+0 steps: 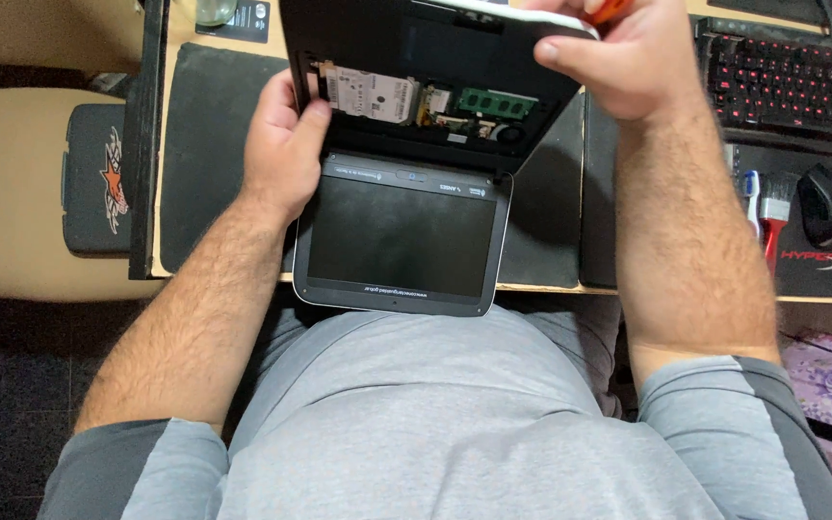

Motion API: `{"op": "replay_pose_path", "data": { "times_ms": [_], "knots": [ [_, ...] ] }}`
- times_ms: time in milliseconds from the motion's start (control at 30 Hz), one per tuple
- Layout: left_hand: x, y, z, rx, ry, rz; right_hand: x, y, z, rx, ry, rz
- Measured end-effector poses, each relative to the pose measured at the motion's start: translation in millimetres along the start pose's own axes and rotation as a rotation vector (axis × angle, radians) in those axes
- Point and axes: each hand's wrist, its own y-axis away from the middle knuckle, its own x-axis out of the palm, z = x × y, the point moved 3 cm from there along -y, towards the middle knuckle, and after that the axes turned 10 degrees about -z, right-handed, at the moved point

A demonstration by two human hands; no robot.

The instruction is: The person uses a screwdriver to remove screws from the bottom of a white laptop. They then flip the laptop over, open the lid, and remove the keyboard to expose the internal components. Finally, they remove a panel covering the hard drive and RAM.

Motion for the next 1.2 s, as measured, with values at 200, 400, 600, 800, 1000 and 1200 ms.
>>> {"op": "replay_pose_path", "data": {
  "times_ms": [200,400,600,800,1000,1200],
  "knots": [
    [-1.1,2.2,5.8,-0.072,0.091,-0.207,-28.2,18.7,-56.2,-0.223,0.107,-0.663],
    [11.6,6.5,1.4,-0.014,-0.029,-0.313,41.2,59.8,44.6,-0.606,-0.099,-0.728],
    [17.6,-2.7,9.2,-0.038,0.09,-0.201,55.6,95.9,-8.9,-0.36,0.091,-0.597],
    [17.7,-0.5,-21.4,0.219,-0.107,-0.272,58.1,95.1,-24.2,-0.294,0.115,-0.449],
    [51.5,13.0,-83.1,0.676,-0.337,-0.021,58.4,95.8,-18.4,-0.275,0.227,-0.428],
    [114.6,4.9,-77.2,0.449,-0.496,0.586,59.4,92.9,-15.7,-0.285,0.235,-0.41]
  ]
}}
